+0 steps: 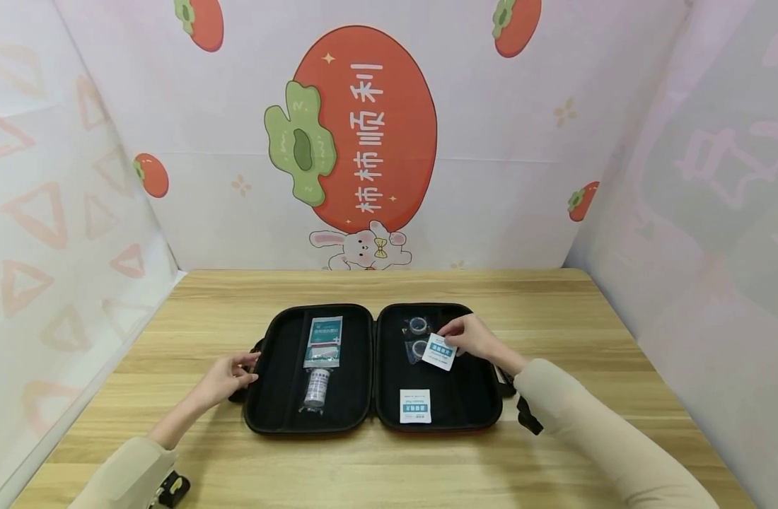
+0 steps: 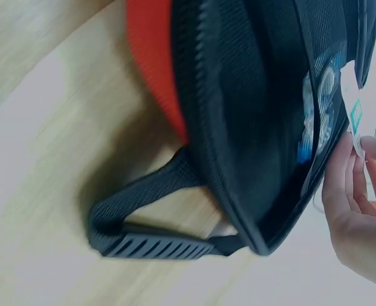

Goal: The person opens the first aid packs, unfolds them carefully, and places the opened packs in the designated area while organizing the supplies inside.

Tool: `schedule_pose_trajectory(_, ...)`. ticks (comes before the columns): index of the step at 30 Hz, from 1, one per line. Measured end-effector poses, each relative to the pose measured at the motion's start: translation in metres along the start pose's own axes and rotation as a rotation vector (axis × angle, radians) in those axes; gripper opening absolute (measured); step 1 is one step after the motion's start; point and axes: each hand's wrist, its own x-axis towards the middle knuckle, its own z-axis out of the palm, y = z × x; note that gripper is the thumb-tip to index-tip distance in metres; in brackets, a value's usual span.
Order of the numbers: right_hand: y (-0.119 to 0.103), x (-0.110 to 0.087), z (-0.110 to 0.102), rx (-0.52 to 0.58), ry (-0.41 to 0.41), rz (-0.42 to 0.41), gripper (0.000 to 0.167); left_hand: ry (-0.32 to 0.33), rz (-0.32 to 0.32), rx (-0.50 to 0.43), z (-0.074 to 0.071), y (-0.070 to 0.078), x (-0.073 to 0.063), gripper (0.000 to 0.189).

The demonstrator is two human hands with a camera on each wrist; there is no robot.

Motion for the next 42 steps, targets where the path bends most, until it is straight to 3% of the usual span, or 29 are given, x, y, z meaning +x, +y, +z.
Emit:
schedule_pose_trajectory(24, 0.009, -0.023, -0.037, -0.046, -0.049, 0.041, 0.018, -0.005, -0.001, -0.001, 0.001, 0.001, -0.001, 0.042)
schedule_pose_trajectory(36, 0.011, -0.025, -0.036, -0.113, -0.088, 0.016, 0.012, 0.004, 0.006, 0.007, 0.001, 0.001, -0.001, 0.042)
schedule_pose_trajectory(42, 0.011, -0.024, -0.032, -0.14, -0.109, 0.003, 0.011, 0.006, -0.022, 0.03, 0.001, 0.001, -0.001, 0.043)
